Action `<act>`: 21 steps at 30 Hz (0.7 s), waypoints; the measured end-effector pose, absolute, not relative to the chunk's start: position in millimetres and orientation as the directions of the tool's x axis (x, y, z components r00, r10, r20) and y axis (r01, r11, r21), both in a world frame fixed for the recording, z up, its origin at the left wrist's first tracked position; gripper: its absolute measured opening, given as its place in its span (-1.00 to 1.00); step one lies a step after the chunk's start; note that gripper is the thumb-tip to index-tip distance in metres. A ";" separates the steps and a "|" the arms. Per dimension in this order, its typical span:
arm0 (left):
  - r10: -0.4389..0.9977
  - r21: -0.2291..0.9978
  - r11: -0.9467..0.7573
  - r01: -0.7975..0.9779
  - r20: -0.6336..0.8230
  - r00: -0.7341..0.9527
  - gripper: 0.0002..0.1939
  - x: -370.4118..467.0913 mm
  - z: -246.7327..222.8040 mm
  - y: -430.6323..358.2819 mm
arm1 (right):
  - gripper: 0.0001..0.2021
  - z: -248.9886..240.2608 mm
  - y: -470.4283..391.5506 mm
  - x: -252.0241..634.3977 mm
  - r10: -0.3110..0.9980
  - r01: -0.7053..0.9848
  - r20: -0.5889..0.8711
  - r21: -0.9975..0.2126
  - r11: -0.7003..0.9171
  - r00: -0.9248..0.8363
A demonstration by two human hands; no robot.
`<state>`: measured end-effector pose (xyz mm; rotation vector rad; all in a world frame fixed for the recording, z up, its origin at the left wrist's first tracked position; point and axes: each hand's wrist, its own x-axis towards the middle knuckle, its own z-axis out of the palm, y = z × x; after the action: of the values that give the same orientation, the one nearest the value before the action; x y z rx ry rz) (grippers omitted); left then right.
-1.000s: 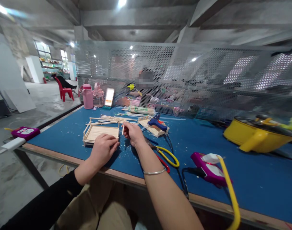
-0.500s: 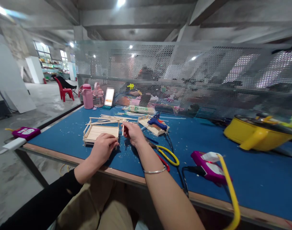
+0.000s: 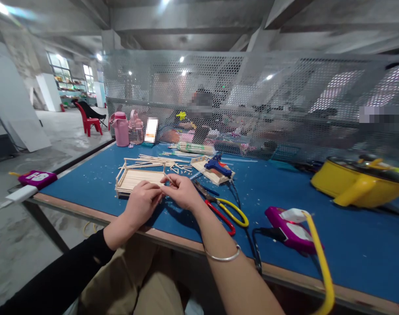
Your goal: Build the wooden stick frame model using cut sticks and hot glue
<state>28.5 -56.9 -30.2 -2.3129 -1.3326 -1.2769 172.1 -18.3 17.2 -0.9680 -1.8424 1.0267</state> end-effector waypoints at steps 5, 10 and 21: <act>0.631 0.276 -0.590 0.759 0.744 0.220 -0.80 27.3 -29.2 -56.7 | -0.86 11.5 -18.0 173.6 0.825 0.387 0.326 -0.763 0.518 -0.462; 0.630 0.294 -0.592 0.751 0.750 0.203 -0.81 27.2 -29.6 -56.5 | -0.81 10.4 -13.9 178.2 0.818 0.444 0.312 -0.718 0.537 -0.483; 0.635 0.281 -0.570 0.772 0.747 0.197 -0.81 28.9 -28.7 -56.6 | -0.74 10.6 -12.8 179.4 0.819 0.509 0.271 -0.673 0.537 -0.506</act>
<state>28.9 -56.6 -28.7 -2.3048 -1.3688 -1.3139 179.4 -12.8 10.6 -1.0703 -2.2020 0.7053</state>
